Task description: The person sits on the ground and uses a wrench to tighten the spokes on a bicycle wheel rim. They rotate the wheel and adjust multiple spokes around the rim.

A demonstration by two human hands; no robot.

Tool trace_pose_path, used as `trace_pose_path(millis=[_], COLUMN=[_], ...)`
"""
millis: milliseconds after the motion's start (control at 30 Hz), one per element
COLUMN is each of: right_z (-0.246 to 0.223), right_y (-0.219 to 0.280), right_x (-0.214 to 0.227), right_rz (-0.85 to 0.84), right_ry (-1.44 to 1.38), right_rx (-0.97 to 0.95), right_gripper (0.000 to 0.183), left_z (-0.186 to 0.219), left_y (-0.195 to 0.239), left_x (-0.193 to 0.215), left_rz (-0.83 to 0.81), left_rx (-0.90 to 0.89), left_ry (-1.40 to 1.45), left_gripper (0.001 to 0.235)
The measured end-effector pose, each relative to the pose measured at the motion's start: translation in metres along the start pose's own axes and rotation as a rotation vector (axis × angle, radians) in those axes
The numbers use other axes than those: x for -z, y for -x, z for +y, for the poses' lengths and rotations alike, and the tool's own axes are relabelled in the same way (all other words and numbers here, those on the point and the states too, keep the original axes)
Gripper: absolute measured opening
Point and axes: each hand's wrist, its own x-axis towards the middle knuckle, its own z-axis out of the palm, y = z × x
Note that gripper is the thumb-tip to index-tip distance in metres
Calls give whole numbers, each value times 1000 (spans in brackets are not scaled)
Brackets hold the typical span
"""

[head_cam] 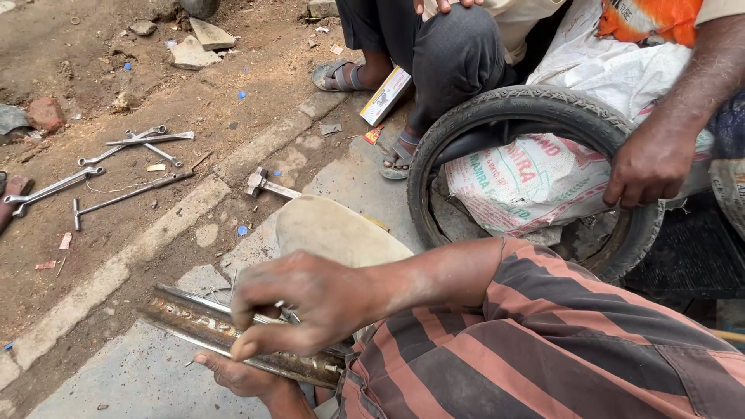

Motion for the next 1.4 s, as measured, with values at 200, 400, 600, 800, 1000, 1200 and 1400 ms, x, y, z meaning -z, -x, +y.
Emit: trace_pose_path(millis=[200,400,600,800,1000,1200,1400], right_z=[75,87,75,67,70,76,76], right_y=[33,45,44,39,30,41,46], right_x=[-78,-91,-92,-79,-82,-97,-89], right_rz=[-320,-199,-130,-227,-315,-292,-243], right_ry=[507,481,505,463,555,539,481], right_rx=[-276,-164,-58,-12,-230,-133,-27], right_gripper=[40,28,21,24,27,23,28], left_z=[-22,0,21,17,27,35,-1], left_y=[-1,1,7,8,8,11,1], left_x=[10,1,-8,-2,-10,-13,6], left_rz=[13,-22,67,-17,-7,108,77], left_rx=[-736,-65,80,-48,-304,124,-37], left_ry=[-622,-262,-78,-104,-449,-54,-255], left_gripper=[69,69,78,78,83,79,74])
